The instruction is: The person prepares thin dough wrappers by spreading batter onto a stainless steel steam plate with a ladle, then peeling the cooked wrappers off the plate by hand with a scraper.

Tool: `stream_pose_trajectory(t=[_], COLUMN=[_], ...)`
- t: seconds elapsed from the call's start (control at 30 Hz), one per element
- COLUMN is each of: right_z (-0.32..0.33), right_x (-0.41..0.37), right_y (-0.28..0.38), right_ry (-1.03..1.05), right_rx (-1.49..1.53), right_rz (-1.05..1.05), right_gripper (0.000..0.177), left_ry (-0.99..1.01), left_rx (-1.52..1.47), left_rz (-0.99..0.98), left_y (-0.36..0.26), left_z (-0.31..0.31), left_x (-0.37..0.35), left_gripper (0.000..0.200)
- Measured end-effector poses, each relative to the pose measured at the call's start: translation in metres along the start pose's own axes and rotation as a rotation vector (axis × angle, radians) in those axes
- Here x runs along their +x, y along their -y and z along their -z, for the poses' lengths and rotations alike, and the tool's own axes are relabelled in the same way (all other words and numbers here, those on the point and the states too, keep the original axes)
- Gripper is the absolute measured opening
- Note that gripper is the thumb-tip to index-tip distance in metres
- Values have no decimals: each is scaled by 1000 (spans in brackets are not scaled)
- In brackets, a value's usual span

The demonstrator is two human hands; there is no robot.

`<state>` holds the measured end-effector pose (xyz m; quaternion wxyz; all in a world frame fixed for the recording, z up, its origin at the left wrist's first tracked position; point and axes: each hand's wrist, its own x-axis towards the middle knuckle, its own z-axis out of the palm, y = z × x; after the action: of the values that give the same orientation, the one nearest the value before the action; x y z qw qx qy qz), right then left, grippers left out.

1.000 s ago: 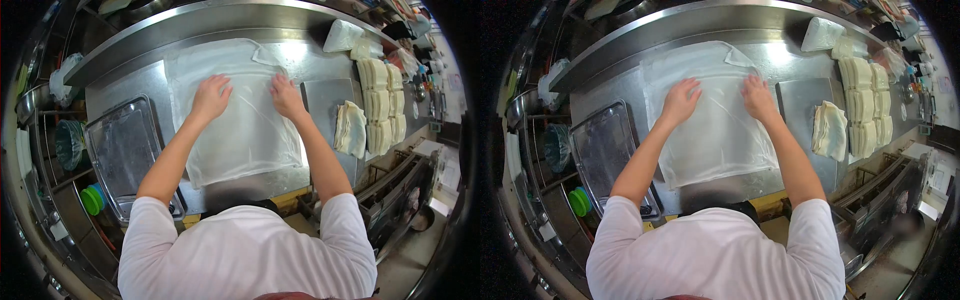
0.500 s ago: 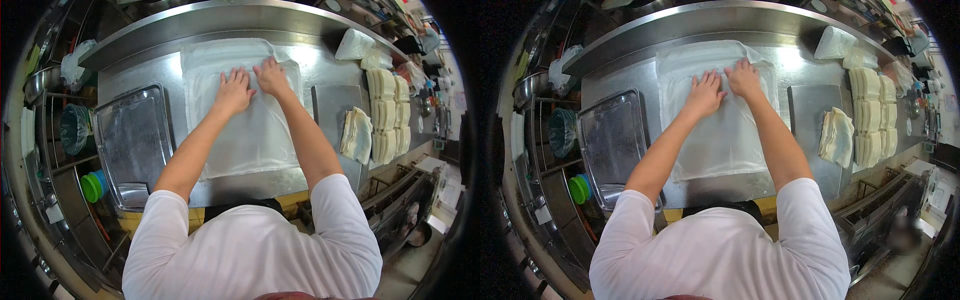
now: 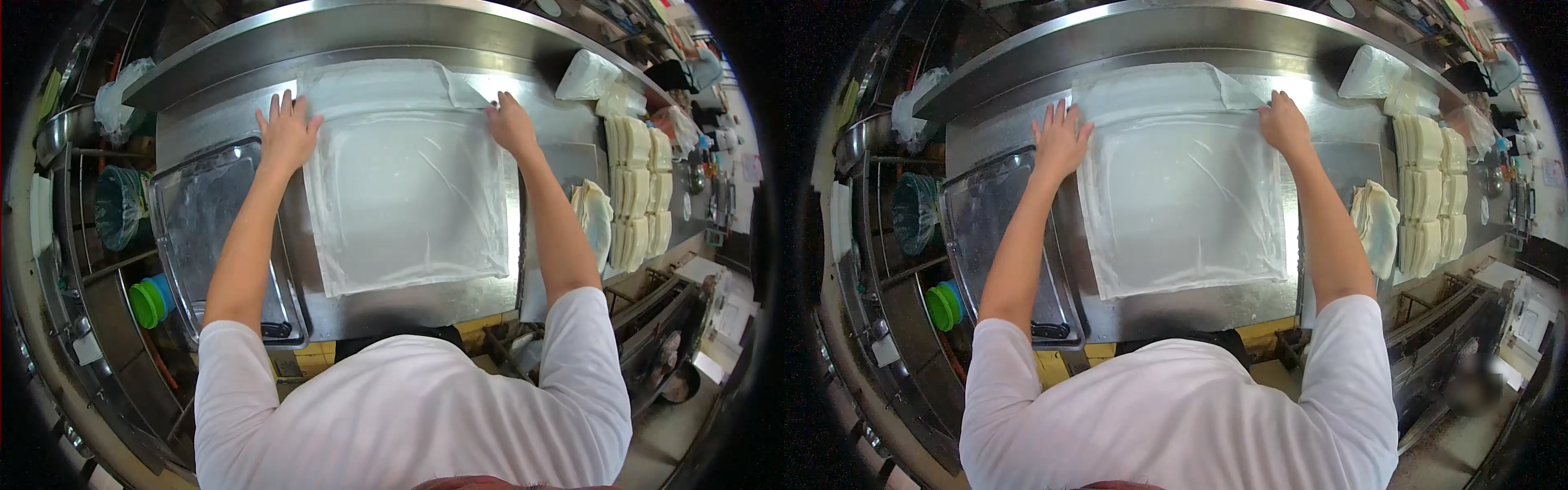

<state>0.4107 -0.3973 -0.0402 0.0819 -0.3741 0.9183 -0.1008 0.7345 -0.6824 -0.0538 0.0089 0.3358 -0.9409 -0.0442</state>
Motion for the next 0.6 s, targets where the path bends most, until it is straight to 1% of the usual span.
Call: stream_pose_trajectory(t=[0.03, 0.1, 0.13, 0.2, 0.23, 0.27, 0.3, 0.33, 0.37, 0.4, 0.43, 0.47, 0.53, 0.6], right_z=[-11, -34, -35, -37, -41, -41, -36, -32, -25, -15, -6, 0, 5, -2], right_x=[12, 29, 28, 30, 30, 27, 21, 12, 1, -12, -27, -44, -80, -115], right_y=[0, 4, 12, 23, 25, 24, 25, 25, 24, 20, 16, 9, -2, -11], right_ry=[5, -204, -198, -63, -139, -138, -241, -345, -348, -398, -449, -423, -387, -387], right_rx=[-1, 100, 98, -78, -56, -56, 4, 64, 65, 109, 152, 179, 195, 185], right_rz=[-3, 45, 44, 36, 19, 16, 62, 107, 103, 126, 151, 137, 123, 121], right_gripper=[53, 41, 41, 33, 24, 24, 20, 16, 16, 13, 10, 8, 5, 4], left_ry=[5, -163, -157, -168, -168, -255, -343, -342, -423, -507, -534, -561, -506, -441], left_rx=[-2, -84, -87, -241, -241, -354, -465, -464, -606, -750, -760, -769, -712, -604], left_rz=[-2, 69, 70, 103, 102, 115, 126, 122, 128, 132, 92, 53, -8, -47], left_y=[0, -1, -1, -2, -2, -1, -1, -2, -2, -4, -5, -5, -6, -2], left_z=[-10, -29, -33, -38, -39, -39, -38, -32, -26, -16, -6, 2, 18, 10], left_x=[13, 37, 44, 52, 51, 48, 45, 37, 24, 9, -9, -30, -75, -112], left_gripper=[59, 48, 48, 37, 37, 31, 26, 26, 22, 19, 16, 14, 14, 15])
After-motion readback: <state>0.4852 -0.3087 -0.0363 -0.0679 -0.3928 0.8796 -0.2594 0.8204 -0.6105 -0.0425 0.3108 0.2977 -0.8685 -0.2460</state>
